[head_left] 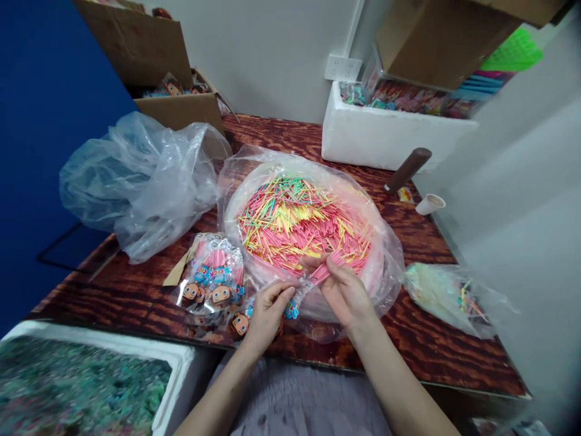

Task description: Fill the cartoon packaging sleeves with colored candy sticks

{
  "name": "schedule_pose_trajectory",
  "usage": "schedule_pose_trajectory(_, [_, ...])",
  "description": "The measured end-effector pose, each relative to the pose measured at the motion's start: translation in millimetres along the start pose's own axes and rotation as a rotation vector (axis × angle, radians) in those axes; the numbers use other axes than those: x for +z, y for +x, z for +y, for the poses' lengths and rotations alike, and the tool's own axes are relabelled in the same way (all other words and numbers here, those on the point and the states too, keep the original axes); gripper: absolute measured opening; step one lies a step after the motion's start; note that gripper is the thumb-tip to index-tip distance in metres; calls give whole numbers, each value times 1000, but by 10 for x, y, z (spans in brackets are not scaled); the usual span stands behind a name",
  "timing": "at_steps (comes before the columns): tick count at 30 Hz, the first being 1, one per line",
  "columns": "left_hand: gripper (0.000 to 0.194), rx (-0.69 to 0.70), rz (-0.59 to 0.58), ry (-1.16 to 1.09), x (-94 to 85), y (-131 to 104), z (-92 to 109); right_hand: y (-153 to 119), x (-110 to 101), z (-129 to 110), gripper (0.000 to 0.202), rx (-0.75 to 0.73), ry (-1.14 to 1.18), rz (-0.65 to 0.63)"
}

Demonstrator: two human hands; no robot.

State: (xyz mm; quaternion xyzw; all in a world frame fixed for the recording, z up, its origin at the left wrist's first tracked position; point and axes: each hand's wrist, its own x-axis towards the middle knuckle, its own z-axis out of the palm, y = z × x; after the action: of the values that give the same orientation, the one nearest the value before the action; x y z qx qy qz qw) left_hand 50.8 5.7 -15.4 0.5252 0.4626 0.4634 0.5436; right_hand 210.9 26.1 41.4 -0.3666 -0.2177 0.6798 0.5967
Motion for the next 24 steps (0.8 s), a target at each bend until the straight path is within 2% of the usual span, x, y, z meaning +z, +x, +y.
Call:
schedule_pose_trajectory(2, [17, 10, 2, -17, 6, -10, -19, -53, 17, 14, 14, -4, -143, 0])
schedule_pose_trajectory(6, [14, 0, 41, -81, 16, -16, -45, -142, 85, -23, 17, -6, -475, -138])
schedule_pose_trajectory(8, [15, -26, 64, -109, 1, -16, -44, -175, 119, -41, 27, -37, -542, -164])
schedule_pose_trajectory(10, [16, -41, 84, -126, -21, -20, -32, -202, 140, -39, 34, -104, -563, -133])
schedule_pose_trajectory(13, [16, -43, 106, -147, -34, -33, -4, -232, 152, 3, 17, -247, -726, -100])
schedule_pose_trajectory(16, [16, -44, 89, -208, -5, -53, 39, -259, 161, 61, 16, -309, -964, -211])
schedule_pose_trajectory(19, [15, -64, 61, -258, -18, -82, 138, -290, 164, 67, 17, -294, -997, -288])
schedule_pose_trajectory(21, [15, -75, 97, -228, -127, -102, 248, -301, 141, 26, 19, -260, -933, -256])
schedule_pose_trajectory(24, [19, -23, 263, -69, -485, -74, 415, -270, 26, -66, 22, -206, -839, -151])
